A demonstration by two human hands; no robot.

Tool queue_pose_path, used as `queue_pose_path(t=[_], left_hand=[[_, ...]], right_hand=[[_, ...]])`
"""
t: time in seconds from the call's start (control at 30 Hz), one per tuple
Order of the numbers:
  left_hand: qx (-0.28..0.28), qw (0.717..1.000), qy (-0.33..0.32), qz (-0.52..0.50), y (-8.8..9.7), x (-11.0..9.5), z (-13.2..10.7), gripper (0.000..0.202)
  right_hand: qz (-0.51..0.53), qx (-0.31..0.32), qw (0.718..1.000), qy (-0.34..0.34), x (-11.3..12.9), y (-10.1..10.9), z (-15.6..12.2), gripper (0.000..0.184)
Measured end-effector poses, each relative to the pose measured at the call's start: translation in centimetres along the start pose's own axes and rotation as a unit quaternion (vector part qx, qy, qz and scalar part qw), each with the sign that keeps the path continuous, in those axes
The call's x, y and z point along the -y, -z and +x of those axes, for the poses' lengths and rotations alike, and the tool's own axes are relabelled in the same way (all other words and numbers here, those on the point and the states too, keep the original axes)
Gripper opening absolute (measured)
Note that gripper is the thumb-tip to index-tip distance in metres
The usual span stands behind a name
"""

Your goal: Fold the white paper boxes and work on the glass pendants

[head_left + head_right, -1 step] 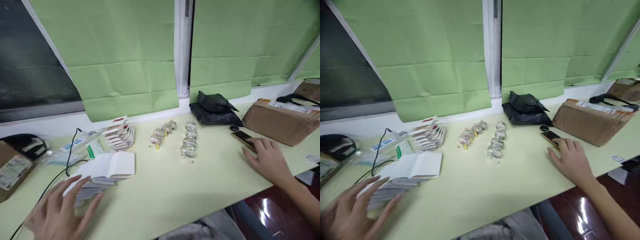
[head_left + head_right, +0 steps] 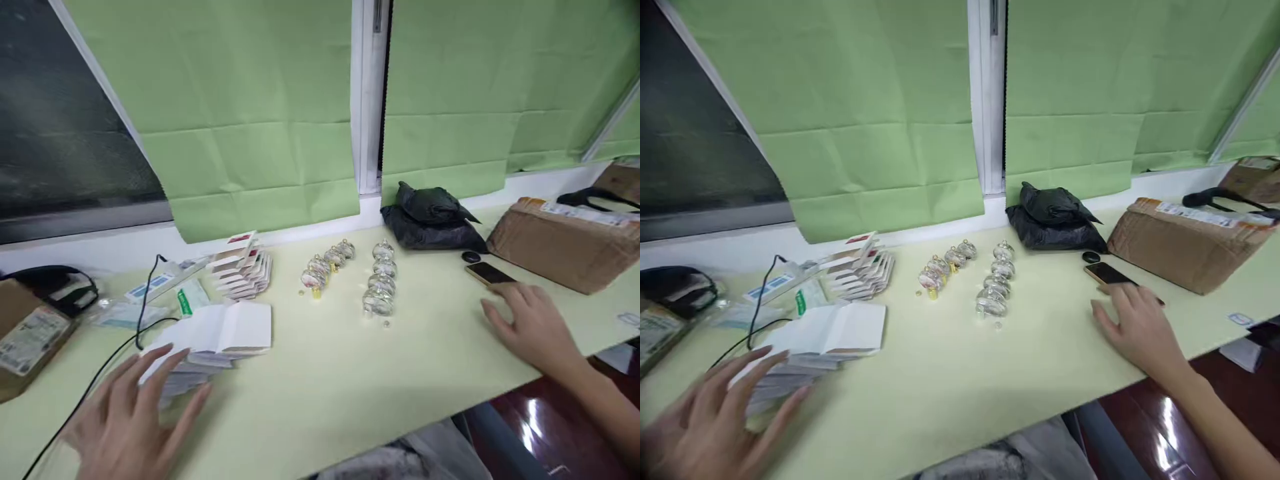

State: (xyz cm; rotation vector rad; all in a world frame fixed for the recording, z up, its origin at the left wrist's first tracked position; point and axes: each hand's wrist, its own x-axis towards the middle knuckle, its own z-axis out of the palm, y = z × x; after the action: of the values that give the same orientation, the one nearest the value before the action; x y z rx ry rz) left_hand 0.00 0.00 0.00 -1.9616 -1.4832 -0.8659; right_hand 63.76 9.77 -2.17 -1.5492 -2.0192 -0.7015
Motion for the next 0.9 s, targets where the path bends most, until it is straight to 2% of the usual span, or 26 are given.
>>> queue_pose_path(t=[0.07, 0.1, 0.13, 0.2, 0.27, 0.37, 0.47, 0.53, 0.6, 0.67, 0.77, 0.9], left_hand=[[0.042, 0.998, -0.029, 0.042, -0.3, -1.0, 0.6, 0.058], [0.069, 0.995, -0.067, 0.040, -0.4, -1.6, 1.0, 0.052], [0.082, 0.990, -0.116, 0.021, -0.6, -2.1, 1.3, 0.045], [0.108, 0.979, -0.171, -0.027, -0.9, -3.1, 2.1, 0.033], [0.115, 0.972, -0.193, -0.064, -1.1, -4.3, 2.9, 0.021], [0.129, 0.966, -0.197, -0.108, -1.8, -6.3, 3.8, 0.018], [0.152, 0.957, -0.191, -0.156, -3.3, -8.3, 4.7, 0.017], [0.184, 0.946, -0.211, -0.165, -4.8, -9.3, 5.3, 0.014], [0.215, 0.937, -0.215, -0.171, -6.0, -10.0, 5.8, 0.010], [0.234, 0.936, -0.188, -0.187, -6.6, -10.3, 6.1, 0.010], [0.262, 0.927, -0.128, -0.237, -6.5, -10.4, 6.1, 0.011], [0.280, 0.911, -0.091, -0.290, -5.7, -10.6, 6.0, 0.011]], right_hand=[[0.105, 0.039, 0.991, 0.072, 3.2, 0.2, -0.1, 0.023], [0.147, 0.069, 0.981, 0.110, 4.7, 0.3, -0.1, 0.018], [0.179, 0.086, 0.971, 0.135, 6.2, 0.4, 0.0, 0.014], [0.215, 0.117, 0.955, 0.170, 8.9, 0.5, 0.5, 0.009], [0.223, 0.119, 0.944, 0.211, 11.3, 0.4, 1.2, 0.011], [0.221, 0.093, 0.929, 0.282, 14.3, 0.3, 2.4, 0.020], [0.229, 0.098, 0.907, 0.341, 17.2, 0.0, 3.7, 0.025], [0.227, 0.112, 0.893, 0.372, 18.9, -0.4, 4.6, 0.025], [0.234, 0.135, 0.885, 0.379, 20.3, -1.0, 5.3, 0.021], [0.251, 0.156, 0.875, 0.384, 21.3, -1.6, 5.8, 0.019], [0.287, 0.174, 0.867, 0.368, 22.2, -2.2, 6.0, 0.017], [0.333, 0.182, 0.866, 0.326, 22.7, -2.0, 6.2, 0.013]])
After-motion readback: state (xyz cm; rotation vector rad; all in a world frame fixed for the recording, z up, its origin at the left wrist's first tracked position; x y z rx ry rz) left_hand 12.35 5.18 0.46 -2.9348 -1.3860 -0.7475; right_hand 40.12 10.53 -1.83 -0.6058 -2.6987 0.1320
